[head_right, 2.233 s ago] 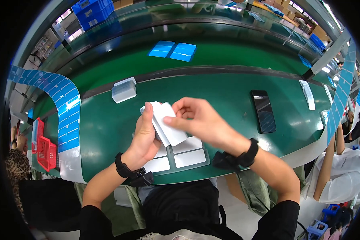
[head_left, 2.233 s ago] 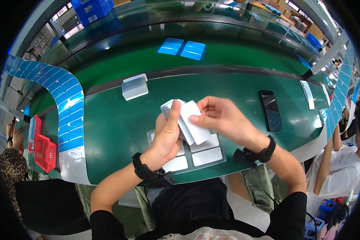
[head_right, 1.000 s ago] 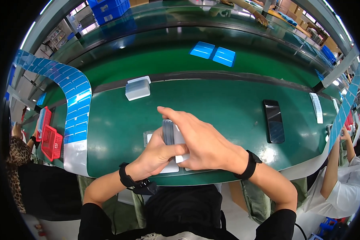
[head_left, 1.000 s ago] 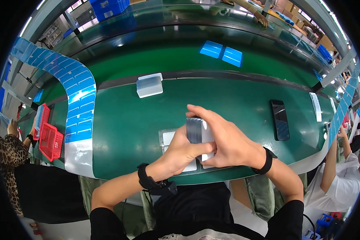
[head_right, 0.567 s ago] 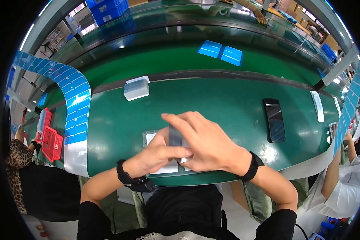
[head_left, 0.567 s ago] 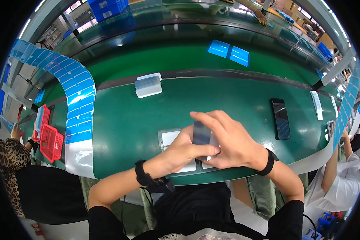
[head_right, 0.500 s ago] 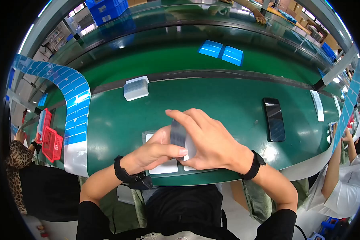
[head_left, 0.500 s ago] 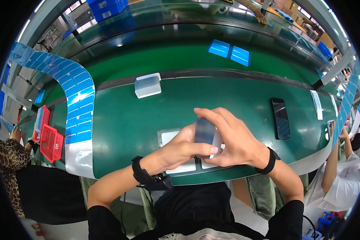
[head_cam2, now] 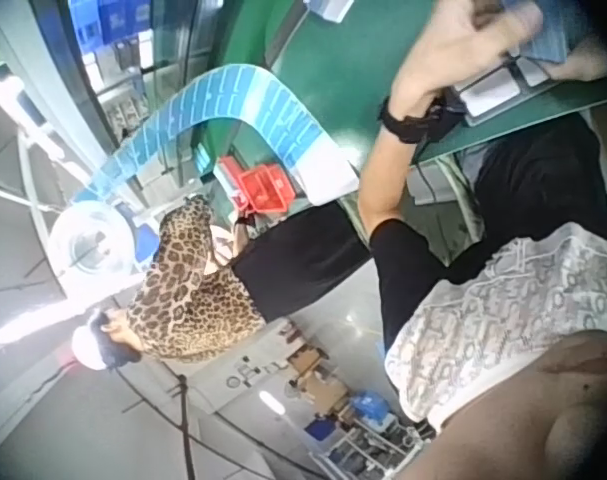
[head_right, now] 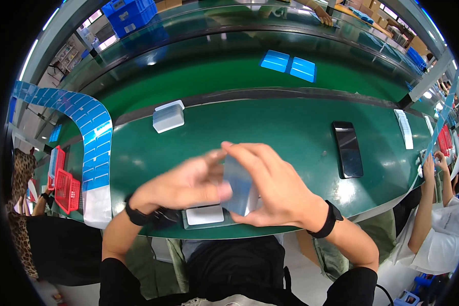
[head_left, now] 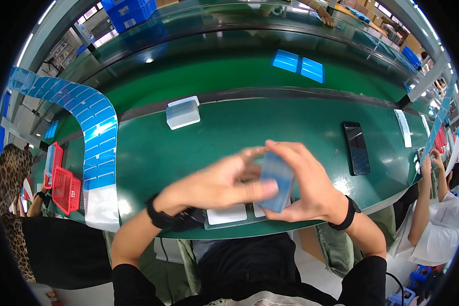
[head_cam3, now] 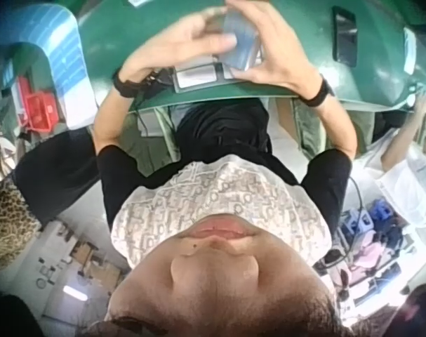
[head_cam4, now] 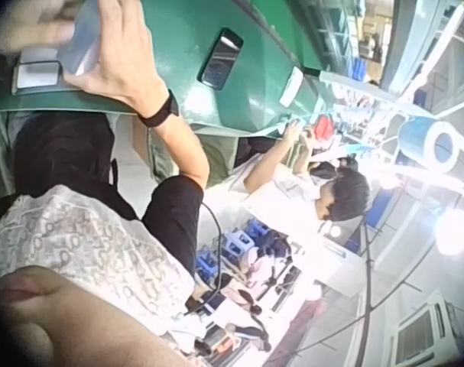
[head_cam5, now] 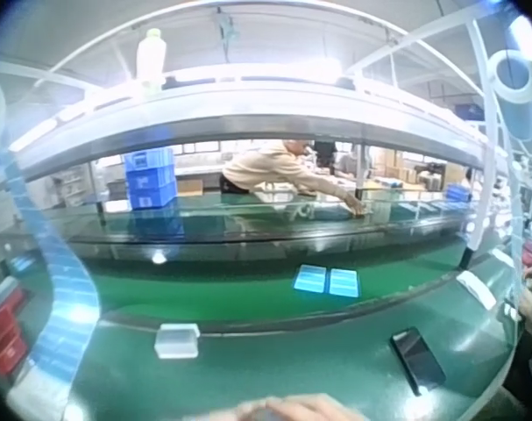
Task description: Manually assembling small plastic components and applying labels/films at a factory workstation.
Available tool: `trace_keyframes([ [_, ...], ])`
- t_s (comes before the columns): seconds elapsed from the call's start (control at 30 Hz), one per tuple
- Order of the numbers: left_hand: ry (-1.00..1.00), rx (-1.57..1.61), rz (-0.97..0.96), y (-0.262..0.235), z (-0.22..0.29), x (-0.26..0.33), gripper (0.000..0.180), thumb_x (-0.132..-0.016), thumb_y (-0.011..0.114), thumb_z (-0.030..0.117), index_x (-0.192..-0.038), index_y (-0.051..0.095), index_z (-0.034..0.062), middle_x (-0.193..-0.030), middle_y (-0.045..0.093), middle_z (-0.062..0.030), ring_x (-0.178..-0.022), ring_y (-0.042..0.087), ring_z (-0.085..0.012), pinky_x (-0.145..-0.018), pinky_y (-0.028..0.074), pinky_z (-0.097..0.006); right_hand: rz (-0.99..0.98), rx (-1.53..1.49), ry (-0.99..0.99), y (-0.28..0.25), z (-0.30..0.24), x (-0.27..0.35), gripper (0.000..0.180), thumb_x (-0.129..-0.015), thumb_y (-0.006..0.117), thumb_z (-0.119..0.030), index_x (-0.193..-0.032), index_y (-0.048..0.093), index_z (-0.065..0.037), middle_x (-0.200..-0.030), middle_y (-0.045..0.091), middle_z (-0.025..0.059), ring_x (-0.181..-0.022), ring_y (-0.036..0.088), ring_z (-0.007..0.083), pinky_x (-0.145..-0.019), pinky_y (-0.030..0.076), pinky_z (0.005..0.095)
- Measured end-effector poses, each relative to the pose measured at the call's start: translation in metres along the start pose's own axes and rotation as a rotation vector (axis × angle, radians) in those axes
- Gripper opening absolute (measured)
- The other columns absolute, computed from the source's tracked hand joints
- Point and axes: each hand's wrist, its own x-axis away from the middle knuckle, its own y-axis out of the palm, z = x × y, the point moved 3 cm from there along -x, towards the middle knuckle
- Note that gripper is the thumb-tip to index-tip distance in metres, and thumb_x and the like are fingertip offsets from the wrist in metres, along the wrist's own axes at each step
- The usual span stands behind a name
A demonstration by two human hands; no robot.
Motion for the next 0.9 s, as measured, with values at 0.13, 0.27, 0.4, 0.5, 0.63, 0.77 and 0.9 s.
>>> trace_keyframes([
  [0.13,0.172,-0.886,0.833,-0.08,0.036,-0.015,0.06,-0.096,0.077,0.05,-0.123,0.071,-0.0032,-0.133,0.067,-0.0265,-0.122,0.066,-0.0388,-0.104,0.051,-0.043,0.112,0.077,0.119,-0.022,0.012,0.018,0.107,-0.062,0.094,-0.018,-0.156,0.043,-0.004,-0.141,0.059,0.0204,-0.122,0.063,0.0389,-0.092,0.059,0.0458],
  [0.27,-0.006,-1.519,1.245,-0.157,-0.015,-0.031,0.074,-0.093,0.075,0.059,-0.138,0.064,0.0015,-0.152,0.048,-0.0345,-0.144,0.038,-0.0511,-0.108,0.036,-0.073,0.174,0.068,0.168,-0.016,0.024,0.024,0.104,-0.064,0.093,-0.018,-0.155,0.045,-0.005,-0.138,0.061,0.0199,-0.12,0.064,0.038,-0.082,0.06,0.0434],
  [0.4,-0.076,-1.659,1.106,-0.194,-0.04,-0.035,0.073,-0.092,0.073,0.062,-0.137,0.063,0.0049,-0.141,0.049,-0.034,-0.135,0.042,-0.0516,-0.098,0.039,-0.075,0.166,0.085,0.212,-0.014,0.024,0.032,0.102,-0.063,0.094,-0.019,-0.153,0.047,-0.004,-0.137,0.061,0.0197,-0.119,0.065,0.0388,-0.082,0.059,0.0431],
  [0.5,-0.109,-1.493,1.018,-0.192,-0.039,-0.038,0.063,-0.096,0.071,0.058,-0.126,0.064,0.0035,-0.124,0.056,-0.0284,-0.123,0.052,-0.046,-0.09,0.048,-0.066,0.174,0.103,0.243,-0.017,0.028,0.039,0.101,-0.063,0.094,-0.019,-0.152,0.047,-0.004,-0.137,0.062,0.0192,-0.118,0.065,0.039,-0.085,0.059,0.0436],
  [0.63,-0.253,-1.567,0.959,-0.184,-0.036,-0.042,0.067,-0.098,0.068,0.062,-0.116,0.061,-0.002,-0.112,0.061,-0.0248,-0.107,0.062,-0.0418,-0.079,0.053,-0.06,0.196,0.121,0.293,-0.026,0.041,0.042,0.099,-0.064,0.093,-0.019,-0.151,0.048,-0.004,-0.136,0.062,0.0198,-0.118,0.065,0.0396,-0.087,0.059,0.0447],
  [0.77,-0.148,-1.671,0.922,-0.183,-0.037,-0.037,0.083,-0.091,0.067,0.076,-0.11,0.06,-0.0054,-0.102,0.065,-0.0237,-0.095,0.069,-0.0396,-0.065,0.059,-0.053,0.151,0.227,0.39,-0.037,0.064,0.033,0.092,-0.067,0.089,-0.021,-0.146,0.048,-0.001,-0.132,0.063,0.0229,-0.118,0.065,0.0427,-0.096,0.056,0.0462],
  [0.9,-0.219,-1.702,0.875,-0.176,-0.031,-0.039,0.084,-0.089,0.069,0.077,-0.11,0.058,-0.0041,-0.102,0.067,-0.0253,-0.097,0.07,-0.041,-0.068,0.06,-0.051,0.035,0.261,0.558,-0.049,0.1,0.029,0.088,-0.065,0.089,-0.024,-0.14,0.05,0.002,-0.124,0.065,0.0276,-0.115,0.066,0.0455,-0.096,0.056,0.0478],
])
